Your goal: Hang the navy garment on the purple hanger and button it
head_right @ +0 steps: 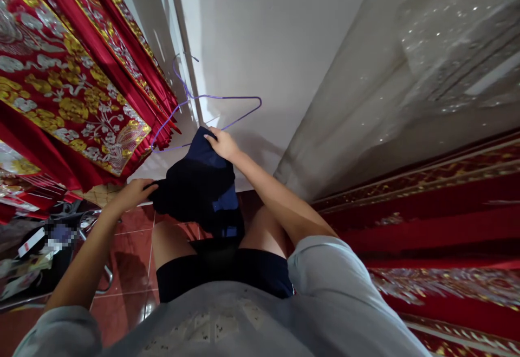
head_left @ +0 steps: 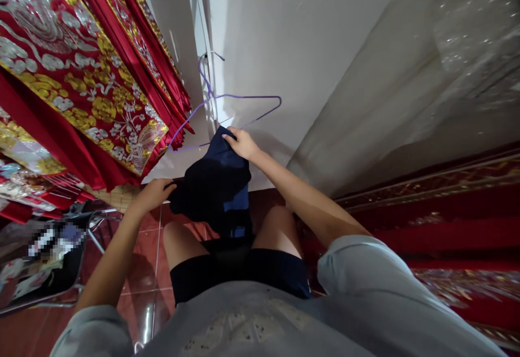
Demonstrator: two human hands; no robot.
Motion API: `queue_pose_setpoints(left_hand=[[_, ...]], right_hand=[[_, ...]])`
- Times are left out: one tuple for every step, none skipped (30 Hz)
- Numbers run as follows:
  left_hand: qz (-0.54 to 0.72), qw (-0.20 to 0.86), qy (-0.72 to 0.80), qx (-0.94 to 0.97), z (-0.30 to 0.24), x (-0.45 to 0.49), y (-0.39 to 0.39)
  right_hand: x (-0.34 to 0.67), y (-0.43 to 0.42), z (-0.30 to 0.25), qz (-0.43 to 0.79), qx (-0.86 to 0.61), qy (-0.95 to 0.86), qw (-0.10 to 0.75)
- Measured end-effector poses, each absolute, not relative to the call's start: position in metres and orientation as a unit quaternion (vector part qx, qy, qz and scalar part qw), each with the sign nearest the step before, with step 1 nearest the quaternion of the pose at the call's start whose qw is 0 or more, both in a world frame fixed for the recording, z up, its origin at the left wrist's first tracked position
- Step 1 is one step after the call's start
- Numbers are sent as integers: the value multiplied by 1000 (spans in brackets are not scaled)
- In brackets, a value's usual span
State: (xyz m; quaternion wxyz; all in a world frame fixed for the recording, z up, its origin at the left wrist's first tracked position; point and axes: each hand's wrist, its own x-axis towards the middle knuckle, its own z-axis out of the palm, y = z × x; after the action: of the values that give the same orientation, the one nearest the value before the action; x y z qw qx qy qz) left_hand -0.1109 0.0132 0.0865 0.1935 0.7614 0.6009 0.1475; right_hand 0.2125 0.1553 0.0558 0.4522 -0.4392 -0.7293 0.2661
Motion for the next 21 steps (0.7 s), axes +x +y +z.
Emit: queue_pose_setpoints(left_hand=[[152, 185, 617, 750, 88, -114, 17], [165, 173, 629, 739, 90, -116, 22], [185, 158, 636, 733, 93, -118, 27], [210, 143, 633, 731, 97, -118, 32], [238, 130, 623, 734, 101, -117, 37], [268, 119, 605, 740, 105, -114, 42], [296, 116, 580, 750, 110, -109, 46], [320, 120, 550, 762, 115, -102, 49], [341, 130, 520, 772, 119, -93, 53], [359, 144, 494, 779, 123, -82, 56], [371, 158, 471, 784, 127, -70, 60], [384, 167, 453, 787, 131, -59, 63], [400, 169, 440, 786, 134, -48, 67], [418, 165, 432, 782, 137, -40, 71], [433, 156, 426, 779, 140, -34, 75], [441, 142, 426, 777, 143, -30, 79], [441, 126, 430, 778, 145, -30, 83], [434, 108, 436, 781, 148, -31, 86], [421, 88, 441, 788, 150, -34, 89], [408, 67, 442, 796, 153, -37, 91], [396, 47, 439, 805, 155, -40, 93]], right_hand=[[217, 152, 58, 263, -441, -733, 446], [222, 148, 61, 262, -444, -734, 442], [227, 144, 65, 264, -449, -733, 437], [234, 139, 68, 271, -455, -729, 434], [241, 134, 70, 281, -462, -723, 431], [248, 129, 73, 292, -468, -716, 428], [254, 124, 75, 301, -472, -710, 426], [259, 118, 76, 306, -473, -708, 427], [262, 112, 77, 306, -472, -707, 428], [263, 107, 79, 305, -469, -710, 428], [263, 101, 80, 305, -463, -715, 426], [261, 95, 82, 309, -454, -721, 423], [258, 90, 83, 309, -442, -729, 421], [256, 85, 85, 298, -430, -742, 420], [256, 82, 87, 276, -421, -755, 421], [258, 80, 89, 245, -417, -764, 427], [262, 80, 92, 210, -421, -768, 435], [269, 81, 94, 176, -433, -762, 448], [278, 85, 96, 144, -451, -746, 468], [289, 90, 99, 117, -470, -723, 493], [301, 97, 102, 92, -485, -699, 517]])
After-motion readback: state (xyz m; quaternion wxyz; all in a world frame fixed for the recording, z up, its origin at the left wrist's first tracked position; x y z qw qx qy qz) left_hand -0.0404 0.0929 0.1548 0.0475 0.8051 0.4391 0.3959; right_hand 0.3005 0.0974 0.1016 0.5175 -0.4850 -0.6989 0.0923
